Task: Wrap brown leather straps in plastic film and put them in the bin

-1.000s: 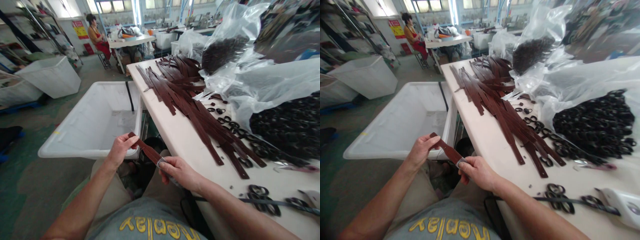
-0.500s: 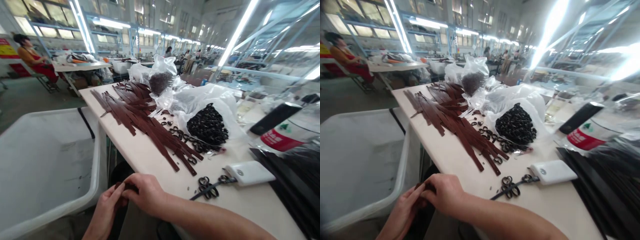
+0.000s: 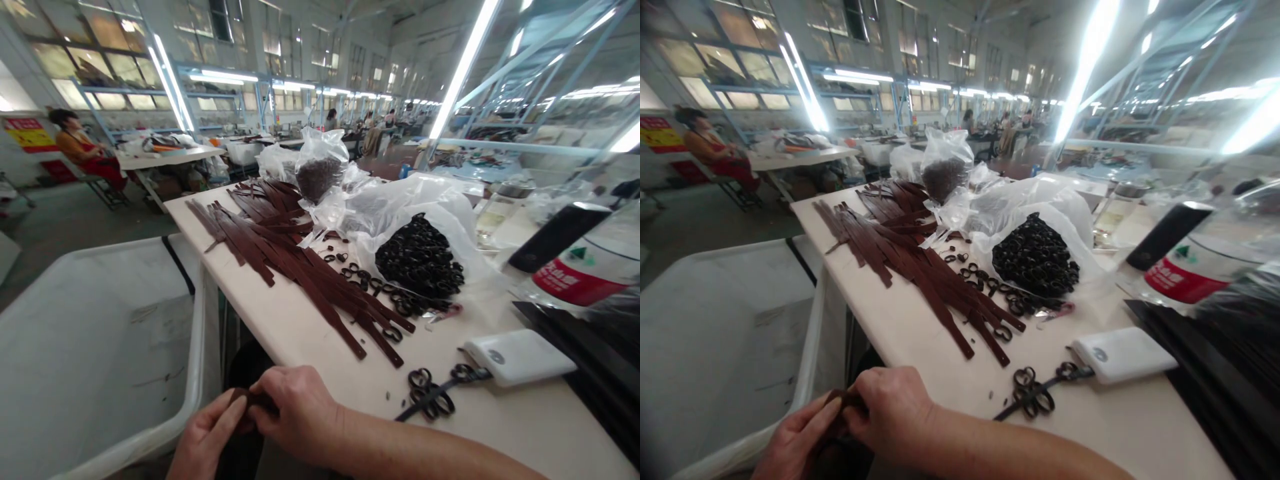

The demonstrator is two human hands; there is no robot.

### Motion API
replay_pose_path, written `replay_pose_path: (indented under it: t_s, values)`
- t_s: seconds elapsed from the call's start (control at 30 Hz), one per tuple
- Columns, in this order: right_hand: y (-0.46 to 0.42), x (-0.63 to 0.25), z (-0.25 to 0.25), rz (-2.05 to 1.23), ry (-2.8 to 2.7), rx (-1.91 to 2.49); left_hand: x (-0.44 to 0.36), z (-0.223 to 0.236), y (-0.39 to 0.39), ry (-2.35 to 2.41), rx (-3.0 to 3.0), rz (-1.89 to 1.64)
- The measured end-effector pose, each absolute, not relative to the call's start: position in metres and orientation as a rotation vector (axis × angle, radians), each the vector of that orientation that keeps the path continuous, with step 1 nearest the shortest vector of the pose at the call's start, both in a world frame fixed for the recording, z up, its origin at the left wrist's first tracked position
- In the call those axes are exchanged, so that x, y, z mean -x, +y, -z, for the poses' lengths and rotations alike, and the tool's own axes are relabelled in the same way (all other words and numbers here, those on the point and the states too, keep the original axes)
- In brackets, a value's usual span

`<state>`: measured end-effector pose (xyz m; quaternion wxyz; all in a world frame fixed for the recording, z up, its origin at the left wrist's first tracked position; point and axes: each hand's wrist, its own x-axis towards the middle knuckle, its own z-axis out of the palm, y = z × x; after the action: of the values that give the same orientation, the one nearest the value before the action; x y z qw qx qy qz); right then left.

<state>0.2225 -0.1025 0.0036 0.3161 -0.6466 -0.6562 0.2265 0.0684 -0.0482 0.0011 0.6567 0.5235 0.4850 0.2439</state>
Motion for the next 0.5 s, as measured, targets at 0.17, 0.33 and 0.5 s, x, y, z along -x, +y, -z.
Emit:
replay_pose_path:
  t_s: [0.17, 0.33, 0.5]
  values:
    - [-0.104, -0.224, -0.006, -0.492, -1.811, 1.684, -0.061, 0.000, -0.043, 1.022, -1.180, -0.505]
    - [-0.103, -0.226, -0.006, -0.418, -1.857, 1.677, -0.053, 0.005, -0.023, 1.029, -1.223, -0.549]
    - [-0.102, -0.223, 0.002, -0.418, -1.878, 1.717, -0.049, 0.003, -0.015, 1.024, -1.540, -0.472]
